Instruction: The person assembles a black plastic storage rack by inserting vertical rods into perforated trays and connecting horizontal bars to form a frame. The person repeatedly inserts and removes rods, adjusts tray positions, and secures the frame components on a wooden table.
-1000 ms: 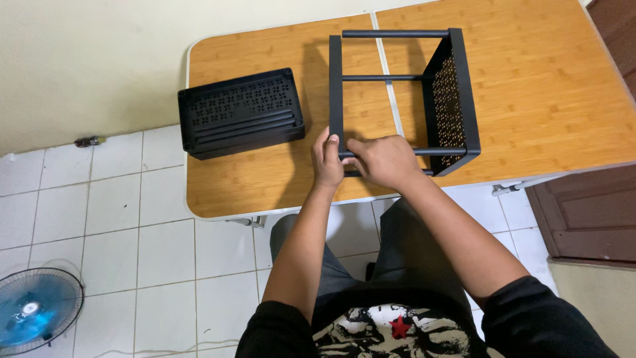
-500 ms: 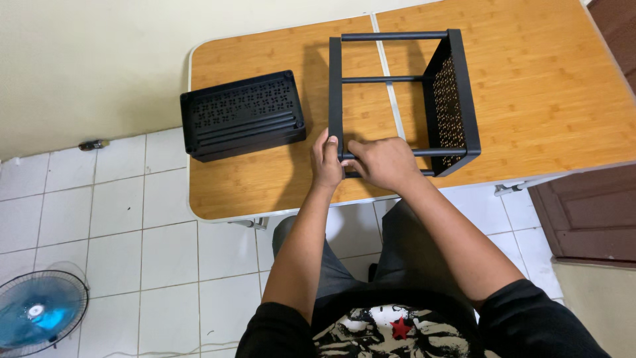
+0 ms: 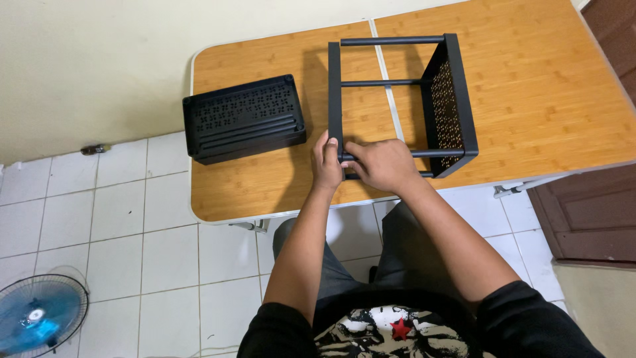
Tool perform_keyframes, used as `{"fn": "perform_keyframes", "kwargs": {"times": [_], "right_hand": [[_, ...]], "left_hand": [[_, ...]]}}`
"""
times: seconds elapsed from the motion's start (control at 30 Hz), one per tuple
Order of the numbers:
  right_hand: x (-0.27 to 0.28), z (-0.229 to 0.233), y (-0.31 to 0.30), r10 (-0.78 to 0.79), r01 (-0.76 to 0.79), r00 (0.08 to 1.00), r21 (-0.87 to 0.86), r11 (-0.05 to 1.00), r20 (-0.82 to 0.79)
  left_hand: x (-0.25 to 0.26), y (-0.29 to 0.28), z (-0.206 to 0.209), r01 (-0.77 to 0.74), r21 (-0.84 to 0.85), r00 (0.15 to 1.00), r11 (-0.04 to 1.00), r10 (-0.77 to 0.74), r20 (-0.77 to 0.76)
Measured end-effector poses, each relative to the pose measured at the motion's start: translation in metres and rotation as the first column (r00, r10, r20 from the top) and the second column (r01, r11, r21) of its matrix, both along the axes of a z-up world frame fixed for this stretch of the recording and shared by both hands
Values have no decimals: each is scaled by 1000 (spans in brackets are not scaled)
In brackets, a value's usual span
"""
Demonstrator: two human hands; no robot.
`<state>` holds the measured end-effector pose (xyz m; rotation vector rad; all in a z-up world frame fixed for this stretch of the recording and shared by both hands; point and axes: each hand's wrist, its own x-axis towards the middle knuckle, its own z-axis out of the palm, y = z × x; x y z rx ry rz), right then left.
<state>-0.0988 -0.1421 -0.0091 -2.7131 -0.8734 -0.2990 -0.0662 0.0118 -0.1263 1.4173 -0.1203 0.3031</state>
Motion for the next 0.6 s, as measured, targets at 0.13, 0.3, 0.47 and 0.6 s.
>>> {"fn": "perform_keyframes", "kwargs": {"times": [0.13,0.3,0.47,0.6], "right_hand": [[0,0,0,-4,4,1000,-29,1000,-4],[0,0,-1,-14,12,999,-67,998,-39],[0,0,-1,-3,2,1000,-48,999,-28],[-1,4,-7,62,-61,998,41,997,-14]], "left_hand": [[0,1,3,-29,69,1000,997,29,7],[1,3,2,-17,97,999,995,14,31],[3,2,-1,-17,58,1000,998,17,9],[3,1,1,15,19,997,1000,-16,69]]}}
